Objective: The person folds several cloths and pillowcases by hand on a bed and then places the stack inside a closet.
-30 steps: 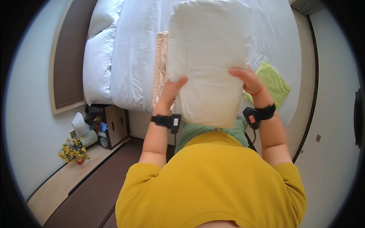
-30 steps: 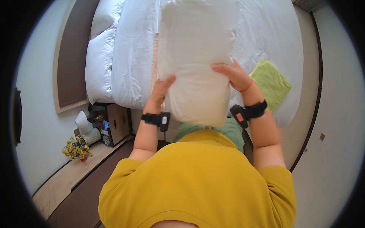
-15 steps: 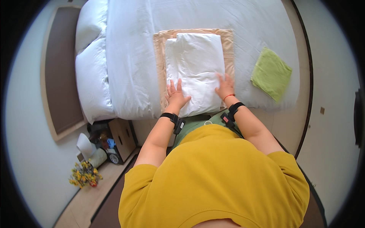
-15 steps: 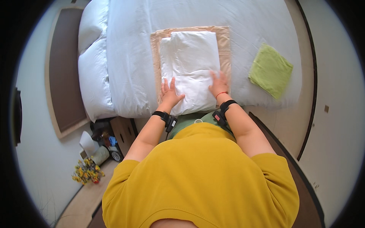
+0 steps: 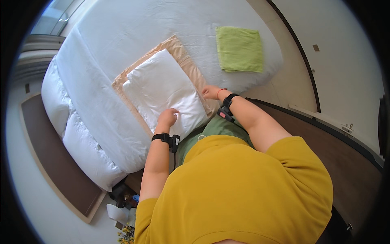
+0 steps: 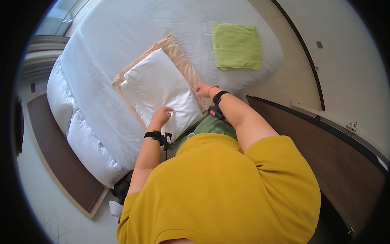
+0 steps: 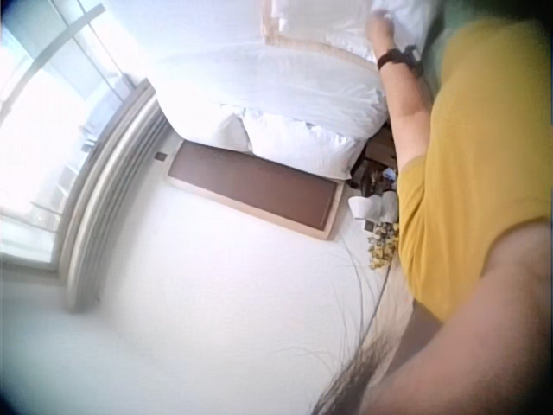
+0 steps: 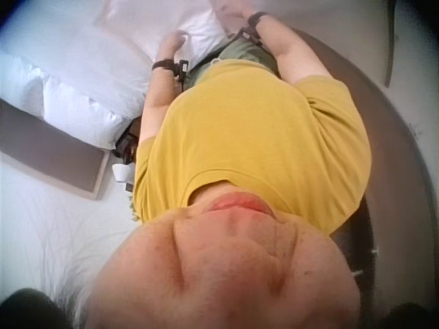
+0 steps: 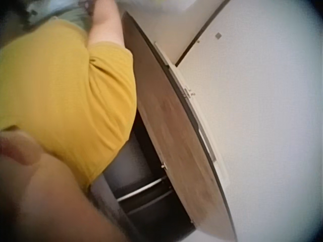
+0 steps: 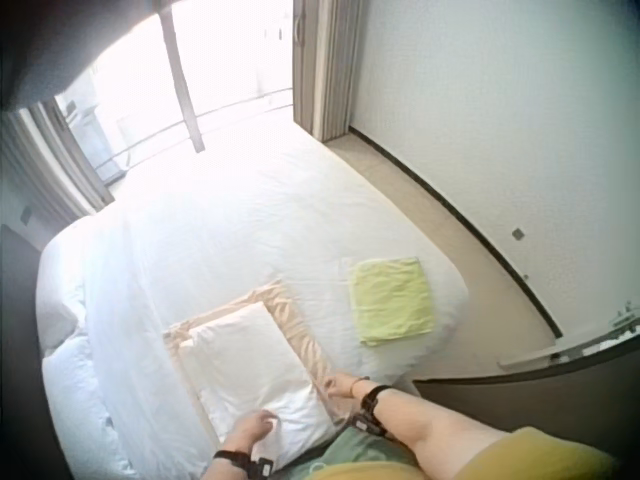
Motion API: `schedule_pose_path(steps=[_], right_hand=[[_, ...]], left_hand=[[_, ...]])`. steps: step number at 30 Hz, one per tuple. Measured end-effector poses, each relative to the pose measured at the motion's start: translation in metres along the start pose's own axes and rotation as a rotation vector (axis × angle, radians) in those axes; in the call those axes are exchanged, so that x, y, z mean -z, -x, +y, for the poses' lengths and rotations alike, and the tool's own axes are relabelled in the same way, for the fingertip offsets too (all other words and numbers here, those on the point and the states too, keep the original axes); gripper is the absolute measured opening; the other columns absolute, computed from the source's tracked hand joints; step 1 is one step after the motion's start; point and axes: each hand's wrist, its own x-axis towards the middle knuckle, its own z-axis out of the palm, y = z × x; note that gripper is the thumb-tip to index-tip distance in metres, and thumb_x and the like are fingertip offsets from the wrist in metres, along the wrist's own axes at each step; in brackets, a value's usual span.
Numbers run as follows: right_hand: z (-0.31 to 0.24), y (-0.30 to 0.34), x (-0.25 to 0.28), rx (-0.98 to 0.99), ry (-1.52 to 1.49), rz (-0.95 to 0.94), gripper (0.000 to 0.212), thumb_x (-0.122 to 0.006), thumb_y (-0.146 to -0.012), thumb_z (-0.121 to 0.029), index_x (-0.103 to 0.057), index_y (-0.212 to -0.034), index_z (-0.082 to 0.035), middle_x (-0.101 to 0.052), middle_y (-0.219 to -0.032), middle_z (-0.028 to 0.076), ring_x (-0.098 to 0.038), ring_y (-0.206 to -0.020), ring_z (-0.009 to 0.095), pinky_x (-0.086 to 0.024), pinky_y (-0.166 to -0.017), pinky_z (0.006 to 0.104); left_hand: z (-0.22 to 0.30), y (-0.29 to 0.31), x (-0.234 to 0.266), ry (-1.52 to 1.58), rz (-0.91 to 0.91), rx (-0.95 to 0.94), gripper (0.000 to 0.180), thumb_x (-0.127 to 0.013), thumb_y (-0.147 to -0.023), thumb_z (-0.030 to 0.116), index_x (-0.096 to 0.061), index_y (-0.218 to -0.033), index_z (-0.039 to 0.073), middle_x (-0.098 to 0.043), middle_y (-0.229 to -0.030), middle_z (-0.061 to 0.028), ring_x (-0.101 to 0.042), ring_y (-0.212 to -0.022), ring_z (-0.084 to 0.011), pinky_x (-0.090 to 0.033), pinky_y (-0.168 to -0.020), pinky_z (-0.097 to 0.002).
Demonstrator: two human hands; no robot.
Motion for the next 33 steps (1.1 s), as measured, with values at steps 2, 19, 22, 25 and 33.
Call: schedule_pose_path(steps=[2, 19, 22, 25, 33], right_hand=[[0.062, 0.003, 0.033, -0.104, 0.045, 0.094, 0.048, -0.067, -0.08, -0.025, -0.057, -0.122, -0.004, -0.061, -0.121, 0.014, -0.059, -0.109, 0.026, -0.046, -0.093, 0.0349], [0.321, 0.016, 0.299, -0.485, -0.15, 0.864, 0.087, -0.082, -0.066, -0.038, -0.041, -0.132, 0.003, -0.051, -0.128, 0.024, -0.05, -0.12, 0.034, -0.044, -0.098, 0.0424], [0.326, 0.003, 0.298, -0.373, -0.699, 0.673, 0.084, -0.081, -0.068, -0.039, -0.043, -0.129, 0.005, -0.054, -0.124, 0.021, -0.055, -0.113, 0.03, -0.047, -0.092, 0.0414], [0.34, 0.004, 0.312, -0.349, -0.787, 0.653, 0.077, -0.08, -0.071, -0.036, -0.047, -0.128, 0.003, -0.057, -0.119, 0.019, -0.059, -0.105, 0.028, -0.049, -0.087, 0.0395], [0.265, 0.013, 0.327, -0.363, -0.934, 0.424, 0.06, -0.077, -0.078, -0.033, -0.053, -0.123, -0.002, -0.063, -0.113, 0.015, -0.063, -0.099, 0.027, -0.053, -0.082, 0.0422]], left_hand=[[0.023, -0.004, 0.004, 0.155, 0.027, -0.081, 0.038, -0.066, -0.078, 0.024, -0.066, -0.115, 0.015, -0.062, -0.118, -0.0131, -0.059, -0.109, -0.0309, -0.047, -0.092, -0.0389], [0.219, -0.114, -0.025, 0.616, 0.186, 0.066, 0.039, -0.064, -0.084, 0.023, -0.06, -0.116, 0.0, -0.064, -0.113, -0.0185, -0.061, -0.105, -0.032, -0.048, -0.089, -0.037], [0.265, -0.108, -0.02, 0.724, 0.122, 0.059, 0.038, -0.065, -0.086, 0.021, -0.059, -0.118, 0.0, -0.064, -0.112, -0.0166, -0.062, -0.103, -0.0293, -0.049, -0.087, -0.0357], [0.28, -0.113, -0.027, 0.735, 0.095, 0.042, 0.036, -0.063, -0.089, 0.021, -0.058, -0.118, 0.001, -0.064, -0.112, -0.0119, -0.061, -0.096, -0.0214, -0.049, -0.081, -0.0322], [0.261, -0.076, -0.045, 1.144, 0.131, 0.394, 0.035, -0.06, -0.091, 0.021, -0.056, -0.12, 0.003, -0.062, -0.103, -0.0053, -0.059, -0.085, -0.0124, -0.049, -0.07, -0.0256]])
